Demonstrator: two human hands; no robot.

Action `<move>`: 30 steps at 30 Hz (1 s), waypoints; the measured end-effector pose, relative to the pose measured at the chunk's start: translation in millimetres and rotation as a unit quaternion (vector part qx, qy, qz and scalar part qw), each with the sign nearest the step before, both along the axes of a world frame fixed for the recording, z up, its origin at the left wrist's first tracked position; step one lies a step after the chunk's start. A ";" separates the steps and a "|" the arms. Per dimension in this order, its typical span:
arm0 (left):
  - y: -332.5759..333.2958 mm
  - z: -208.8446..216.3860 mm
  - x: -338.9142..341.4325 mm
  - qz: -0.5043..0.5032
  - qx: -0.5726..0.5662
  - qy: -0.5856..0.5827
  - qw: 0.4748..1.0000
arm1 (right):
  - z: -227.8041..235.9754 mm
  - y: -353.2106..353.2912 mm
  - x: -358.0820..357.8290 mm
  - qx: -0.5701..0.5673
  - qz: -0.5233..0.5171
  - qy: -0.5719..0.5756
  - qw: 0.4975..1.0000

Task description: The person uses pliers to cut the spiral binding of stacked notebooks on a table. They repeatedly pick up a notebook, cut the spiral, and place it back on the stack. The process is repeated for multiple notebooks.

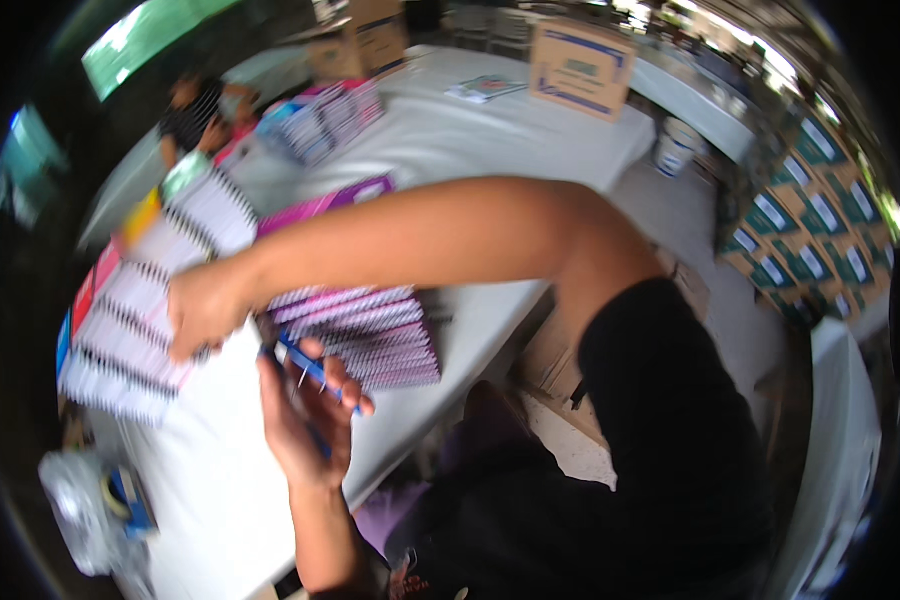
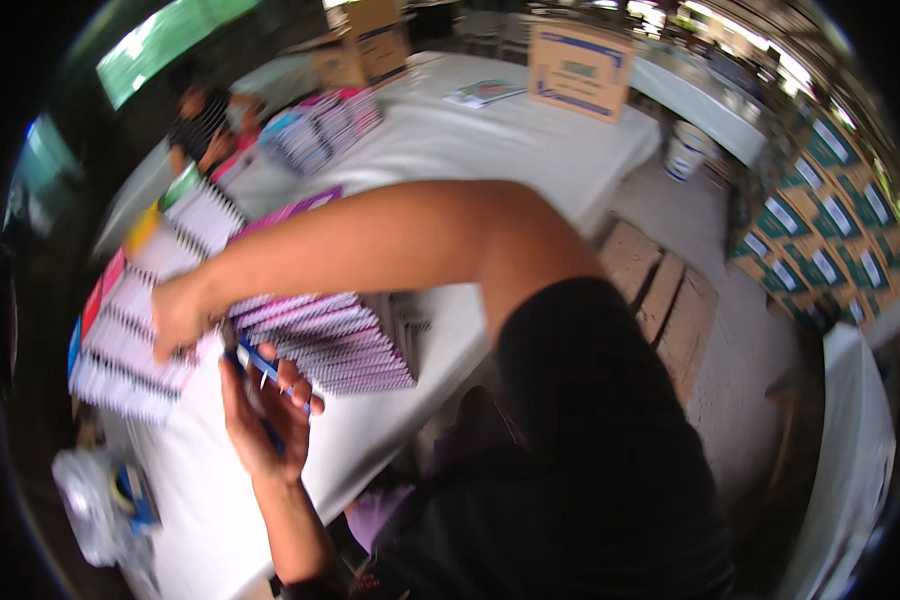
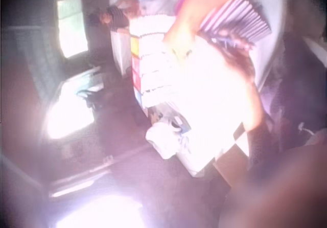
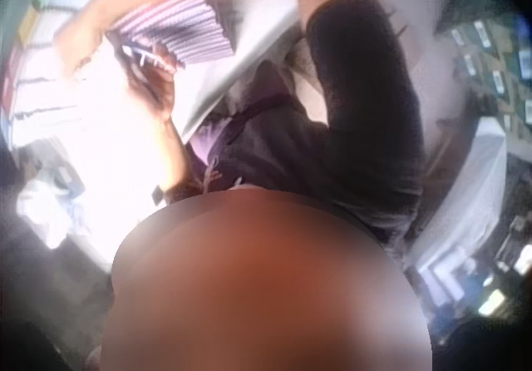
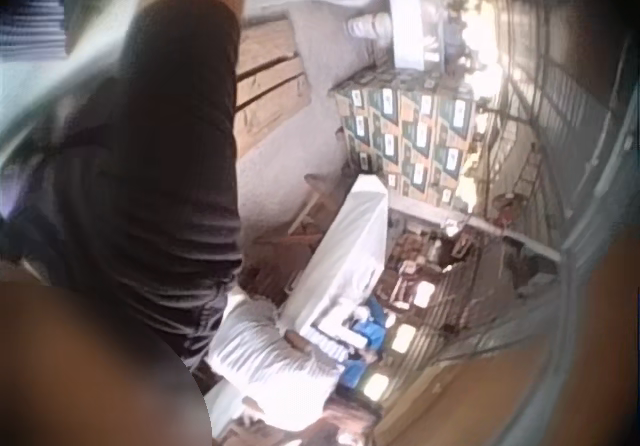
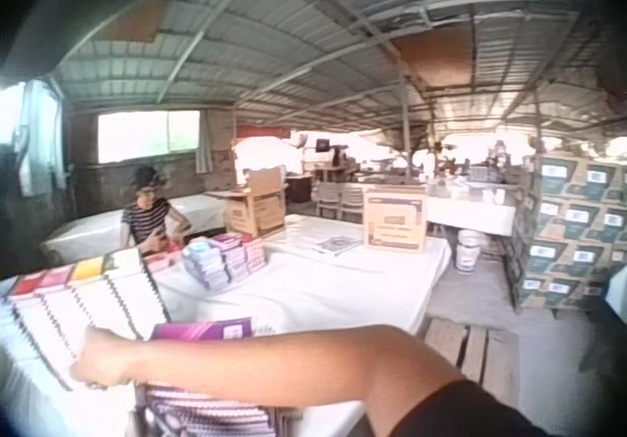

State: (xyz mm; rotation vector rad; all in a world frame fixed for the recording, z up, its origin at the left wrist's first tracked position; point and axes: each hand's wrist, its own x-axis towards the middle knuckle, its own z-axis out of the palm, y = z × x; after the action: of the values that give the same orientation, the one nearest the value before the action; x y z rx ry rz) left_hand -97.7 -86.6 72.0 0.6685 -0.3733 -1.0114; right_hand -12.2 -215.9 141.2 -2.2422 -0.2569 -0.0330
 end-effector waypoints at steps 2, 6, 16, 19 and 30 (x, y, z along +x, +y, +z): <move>1.8 -4.6 2.3 -0.030 -0.046 0.004 0.999 | 3.0 -0.6 -6.2 0.016 0.010 0.013 1.000; 5.1 -10.6 2.2 -0.065 -0.078 0.013 0.995 | 15.3 0.6 -26.2 0.080 0.000 0.052 0.995; 19.0 -17.1 -4.8 -0.096 -0.075 -0.020 0.992 | 21.6 6.6 -31.2 0.065 -0.054 0.057 0.995; 19.5 -15.2 -5.1 -0.093 -0.073 -0.024 0.993 | 20.7 4.7 -25.8 0.016 -0.055 0.075 0.996; 16.4 0.6 -1.2 -0.105 -0.094 0.010 0.990 | 18.4 2.9 -20.3 -0.016 -0.044 0.081 0.996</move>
State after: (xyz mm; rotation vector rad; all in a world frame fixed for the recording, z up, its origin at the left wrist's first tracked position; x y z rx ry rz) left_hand -98.9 -70.2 72.6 0.4559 -0.5233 -1.1655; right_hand -32.6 -212.9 159.6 -2.2714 -0.0717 0.1055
